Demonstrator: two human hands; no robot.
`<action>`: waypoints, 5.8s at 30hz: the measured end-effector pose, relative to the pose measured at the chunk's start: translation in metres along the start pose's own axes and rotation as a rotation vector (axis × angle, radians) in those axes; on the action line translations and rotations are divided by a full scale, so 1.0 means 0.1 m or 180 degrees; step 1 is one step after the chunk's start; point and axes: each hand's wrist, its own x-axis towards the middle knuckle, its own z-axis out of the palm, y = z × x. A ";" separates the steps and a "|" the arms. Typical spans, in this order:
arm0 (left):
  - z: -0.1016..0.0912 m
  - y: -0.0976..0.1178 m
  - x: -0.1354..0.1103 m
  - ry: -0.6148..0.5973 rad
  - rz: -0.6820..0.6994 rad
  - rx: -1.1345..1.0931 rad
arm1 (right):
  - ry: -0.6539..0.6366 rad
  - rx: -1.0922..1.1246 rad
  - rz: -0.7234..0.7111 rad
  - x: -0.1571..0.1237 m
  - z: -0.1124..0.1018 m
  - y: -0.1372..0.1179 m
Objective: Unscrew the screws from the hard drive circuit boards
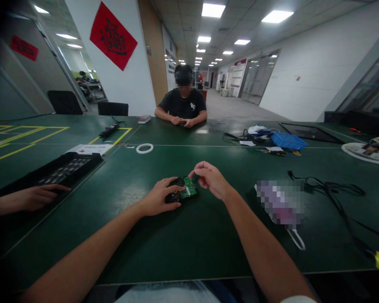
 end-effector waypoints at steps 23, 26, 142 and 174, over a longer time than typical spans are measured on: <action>-0.01 0.01 0.00 0.0007 -0.0037 -0.0058 | 0.1161 -0.2758 -0.1319 -0.01 0.07 0.18; -0.02 0.01 -0.01 0.0013 -0.0048 -0.0067 | 0.1358 -0.2924 -0.1528 -0.03 0.12 0.14; -0.01 0.17 0.22 -0.0107 -0.0498 0.0237 | -0.0271 0.0476 0.0000 0.16 -0.05 -0.03; 0.02 0.14 0.22 -0.0056 -0.0507 0.0297 | 0.0604 -0.0677 -0.0898 0.19 0.10 0.09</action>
